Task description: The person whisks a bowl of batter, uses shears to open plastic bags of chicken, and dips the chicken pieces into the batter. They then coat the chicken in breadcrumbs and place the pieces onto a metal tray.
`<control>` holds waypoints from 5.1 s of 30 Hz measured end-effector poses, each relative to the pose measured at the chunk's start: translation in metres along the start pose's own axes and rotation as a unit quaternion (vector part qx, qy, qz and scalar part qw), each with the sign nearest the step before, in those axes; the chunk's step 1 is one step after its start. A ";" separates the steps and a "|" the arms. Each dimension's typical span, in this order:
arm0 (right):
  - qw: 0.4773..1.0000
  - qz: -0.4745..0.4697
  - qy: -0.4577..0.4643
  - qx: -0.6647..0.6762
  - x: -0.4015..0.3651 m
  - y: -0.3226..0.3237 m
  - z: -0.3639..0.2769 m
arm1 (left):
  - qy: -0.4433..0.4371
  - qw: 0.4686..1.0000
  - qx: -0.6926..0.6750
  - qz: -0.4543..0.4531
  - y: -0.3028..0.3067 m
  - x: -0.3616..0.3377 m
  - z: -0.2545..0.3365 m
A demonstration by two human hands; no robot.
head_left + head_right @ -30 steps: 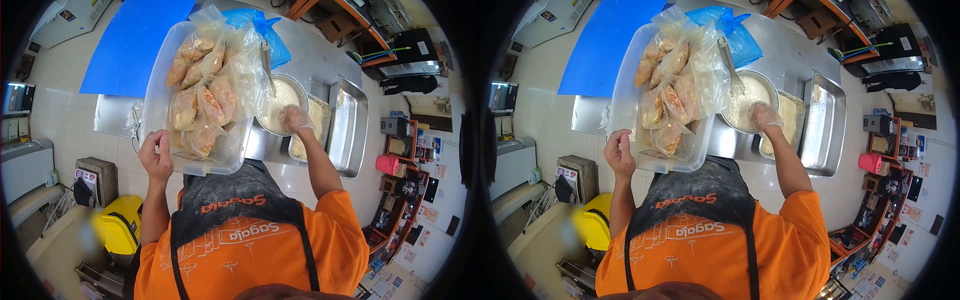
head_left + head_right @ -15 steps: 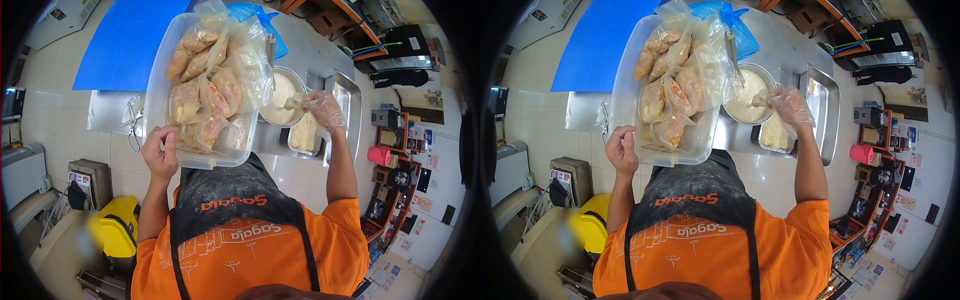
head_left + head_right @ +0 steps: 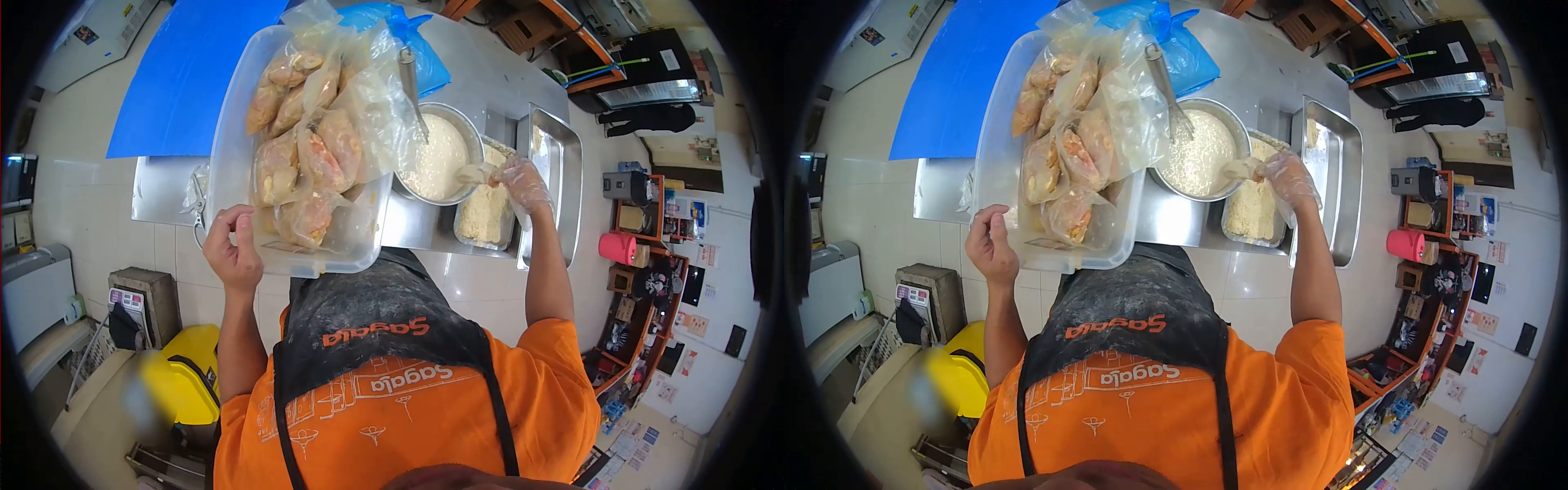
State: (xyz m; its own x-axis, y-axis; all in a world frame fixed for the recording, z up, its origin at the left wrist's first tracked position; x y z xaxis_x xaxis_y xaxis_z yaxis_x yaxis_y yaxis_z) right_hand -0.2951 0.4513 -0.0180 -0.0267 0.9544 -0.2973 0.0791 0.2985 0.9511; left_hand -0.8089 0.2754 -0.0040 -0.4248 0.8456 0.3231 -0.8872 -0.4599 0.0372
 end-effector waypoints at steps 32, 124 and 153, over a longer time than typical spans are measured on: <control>0.987 0.053 -0.083 -0.126 -0.044 -0.201 0.096 | 0.025 0.983 0.169 0.066 -0.002 0.007 -0.017; 0.992 -0.038 0.115 -0.024 -0.015 -0.042 0.069 | 0.020 0.987 0.123 0.098 0.006 0.000 -0.014; 0.938 0.090 -0.113 0.315 0.140 -0.163 0.350 | 0.005 0.959 0.263 0.102 0.001 0.010 -0.017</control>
State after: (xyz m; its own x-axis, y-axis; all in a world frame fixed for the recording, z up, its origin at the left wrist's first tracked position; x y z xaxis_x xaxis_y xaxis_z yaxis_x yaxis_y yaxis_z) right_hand 0.0375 0.5368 -0.2434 0.2494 0.9445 -0.2138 0.6379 0.0059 0.7701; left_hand -0.8173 0.2874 -0.0167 -0.5833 0.7250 0.3663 -0.5725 -0.6868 0.4477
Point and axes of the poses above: each hand's wrist, its own x-axis towards the middle knuckle, its own y-axis out of the back of the hand, z = x × y, the point moved 5 cm from there along x, towards the middle knuckle, and after that the axes turned 14 degrees about -x, right-handed, at the moved point
